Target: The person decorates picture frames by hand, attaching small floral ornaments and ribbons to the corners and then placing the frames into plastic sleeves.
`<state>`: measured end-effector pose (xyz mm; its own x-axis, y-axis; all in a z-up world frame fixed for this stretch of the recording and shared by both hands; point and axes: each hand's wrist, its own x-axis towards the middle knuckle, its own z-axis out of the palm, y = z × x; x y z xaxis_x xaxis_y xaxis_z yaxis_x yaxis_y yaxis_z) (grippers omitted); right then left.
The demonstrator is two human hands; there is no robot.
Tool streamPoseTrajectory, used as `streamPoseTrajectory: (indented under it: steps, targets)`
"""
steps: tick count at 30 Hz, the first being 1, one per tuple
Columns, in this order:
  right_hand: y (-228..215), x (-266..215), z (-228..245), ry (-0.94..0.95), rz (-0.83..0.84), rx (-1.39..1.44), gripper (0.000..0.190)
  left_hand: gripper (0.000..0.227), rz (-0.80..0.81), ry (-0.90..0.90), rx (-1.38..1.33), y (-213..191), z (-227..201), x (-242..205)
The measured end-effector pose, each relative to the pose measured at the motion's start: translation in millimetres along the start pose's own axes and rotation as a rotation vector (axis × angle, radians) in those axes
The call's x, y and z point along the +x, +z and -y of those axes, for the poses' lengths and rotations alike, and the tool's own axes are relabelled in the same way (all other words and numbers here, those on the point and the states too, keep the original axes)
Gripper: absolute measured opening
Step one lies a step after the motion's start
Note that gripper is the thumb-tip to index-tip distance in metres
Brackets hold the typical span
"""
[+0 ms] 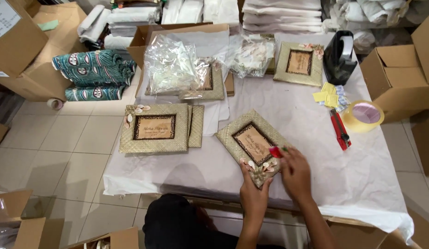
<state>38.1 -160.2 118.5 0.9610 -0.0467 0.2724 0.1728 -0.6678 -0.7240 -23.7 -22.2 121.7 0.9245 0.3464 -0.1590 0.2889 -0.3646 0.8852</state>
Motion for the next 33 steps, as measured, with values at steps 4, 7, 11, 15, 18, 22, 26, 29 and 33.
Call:
streamPoseTrajectory:
  steps: [4, 7, 11, 15, 18, 22, 26, 29, 33]
  targets:
    - [6, -3, -15, 0.017, 0.171, -0.174, 0.054, 0.106, -0.001, 0.013, 0.080, 1, 1, 0]
    - [4, 5, -14, 0.025, 0.142, -0.172, 0.051, 0.105, -0.018, 0.052, 0.062, 0, 0, -1]
    - [5, 19, -11, 0.099, 0.122, -0.156, 0.051, 0.105, -0.017, 0.036, 0.085, 1, 1, 1]
    - [8, 32, -16, 0.160, 0.116, -0.143, 0.055, 0.104, 0.011, 0.008, 0.069, -5, -8, -2]
    - [9, 42, -19, 0.231, 0.110, -0.137, 0.054, 0.106, 0.012, -0.015, 0.115, 0, -1, 1]
    - [13, 38, -33, 0.155, 0.021, -0.107, 0.047, 0.106, 0.010, -0.001, 0.108, 0, 3, 0]
    - [0, 26, -13, 0.130, -0.271, 0.179, 0.026, 0.104, -0.011, -0.002, 0.066, -5, 1, -2]
    - [-9, 14, 21, 0.137, -0.237, 0.217, 0.030, 0.103, 0.003, -0.049, 0.072, -11, -4, -1]
    - [16, -9, -1, -0.122, 0.154, -0.189, 0.051, 0.102, -0.001, -0.032, 0.130, -12, -5, 0]
